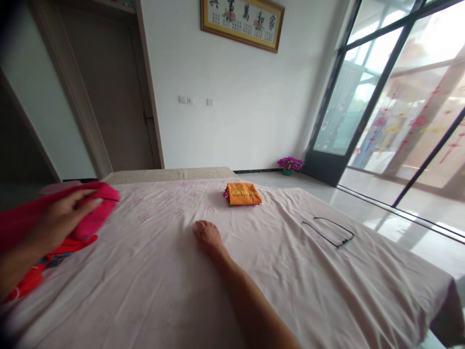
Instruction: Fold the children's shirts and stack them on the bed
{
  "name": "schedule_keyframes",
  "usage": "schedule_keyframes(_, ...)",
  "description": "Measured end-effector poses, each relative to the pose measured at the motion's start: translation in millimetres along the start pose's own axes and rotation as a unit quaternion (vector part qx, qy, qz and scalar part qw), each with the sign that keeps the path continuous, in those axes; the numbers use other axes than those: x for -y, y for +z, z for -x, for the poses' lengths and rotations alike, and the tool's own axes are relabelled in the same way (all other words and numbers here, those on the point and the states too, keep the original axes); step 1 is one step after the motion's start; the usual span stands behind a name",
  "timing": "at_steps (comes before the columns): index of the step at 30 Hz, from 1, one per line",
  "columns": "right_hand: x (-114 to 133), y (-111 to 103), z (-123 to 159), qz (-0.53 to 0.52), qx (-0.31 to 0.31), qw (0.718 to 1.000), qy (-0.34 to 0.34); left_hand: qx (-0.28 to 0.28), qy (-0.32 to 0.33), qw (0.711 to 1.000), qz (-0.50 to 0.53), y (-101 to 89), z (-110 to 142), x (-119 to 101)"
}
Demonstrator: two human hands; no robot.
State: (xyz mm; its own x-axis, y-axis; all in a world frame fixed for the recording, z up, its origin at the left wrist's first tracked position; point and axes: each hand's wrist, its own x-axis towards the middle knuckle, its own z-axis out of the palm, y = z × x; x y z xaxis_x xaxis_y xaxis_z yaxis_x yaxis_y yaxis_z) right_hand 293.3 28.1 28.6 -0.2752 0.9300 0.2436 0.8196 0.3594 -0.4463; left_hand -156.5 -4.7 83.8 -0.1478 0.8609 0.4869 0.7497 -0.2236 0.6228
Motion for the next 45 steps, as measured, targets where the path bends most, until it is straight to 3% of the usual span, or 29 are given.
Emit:
schedule_keyframes(2, -4.7, -1.3, -1.8, -0.039, -0.032, 0.998, 0.035, 0.128, 0.039, 0.985, 0.106, 33.4, -14.5, -87.8)
schedule_keyframes(3, -6.5, -1.8, -2.5, -0.053, -0.044, 0.996, 0.048, 0.163, 0.046, 0.979, 0.113, 46.4, -12.4, -114.3)
schedule_keyframes(4, -7.6, -2.1, -3.1, -0.063, -0.053, 0.995, 0.056, 0.164, 0.044, 0.981, 0.096, 56.4, -6.2, -127.6)
schedule_keyframes(6, -7.3, -2.4, -3.9, -0.067, -0.059, 0.994, 0.058, 0.122, 0.034, 0.99, 0.065, 68.5, 11.1, -119.3)
schedule_keyframes(10, 1.5, -5.3, -2.8, -0.044, -0.038, 0.998, 0.02, 0.035, 0.013, 0.998, -0.055, 77.0, 33.5, -43.9)
schedule_keyframes(12, 6.4, -8.6, -0.8, -0.041, -0.031, 0.999, -0.004, 0.035, 0.006, 0.994, -0.105, 82.5, 38.4, -16.6)
schedule_keyframes(15, 9.9, -13.9, 2.8, -0.048, -0.035, 0.998, -0.019, 0.06, 0.03, 0.989, -0.13, 95.6, 46.3, -3.9)
schedule_keyframes(19, 10.8, -15.5, 5.8, -0.024, -0.049, 0.998, -0.014, 0.064, 0.078, 0.981, -0.164, 110.6, 53.8, -10.3)
schedule_keyframes(25, 15.7, -7.9, 3.6, 0.057, -0.036, 0.997, -0.027, 0.064, 0.037, 0.979, -0.187, 110.5, 47.2, -11.3)
schedule_keyframes(28, 11.0, -4.5, -0.6, 0.019, -0.05, 0.998, -0.014, 0.058, 0.029, 0.977, -0.203, 106.8, 45.0, -12.5)
schedule_keyframes(31, 0.2, -1.2, -4.9, -0.077, -0.109, 0.991, 0.021, 0.026, 0.065, 0.979, -0.192, 105.4, 48.2, -23.7)
schedule_keyframes(33, -6.5, 1.0, -6.8, -0.159, -0.153, 0.974, 0.041, 0.029, 0.121, 0.981, -0.148, 107.5, 54.2, -38.7)
schedule_keyframes(36, -10.2, 2.7, -7.3, -0.298, -0.171, 0.937, 0.07, 0.106, 0.201, 0.971, -0.074, 116.2, 66.8, -66.6)
schedule_keyframes(38, -8.9, 2.4, -6.4, -0.383, -0.161, 0.905, 0.091, 0.156, 0.217, 0.962, -0.056, 123.6, 73.9, -82.2)
schedule_keyframes(42, -6.9, 0.6, -5.4, -0.478, -0.181, 0.851, 0.118, 0.163, 0.161, 0.973, -0.028, 132.9, 75.7, -91.9)
schedule_keyframes(45, -11.8, -0.4, -6.8, -0.526, -0.215, 0.813, 0.132, 0.103, 0.05, 0.993, 0.019, 130.6, 68.8, -81.8)
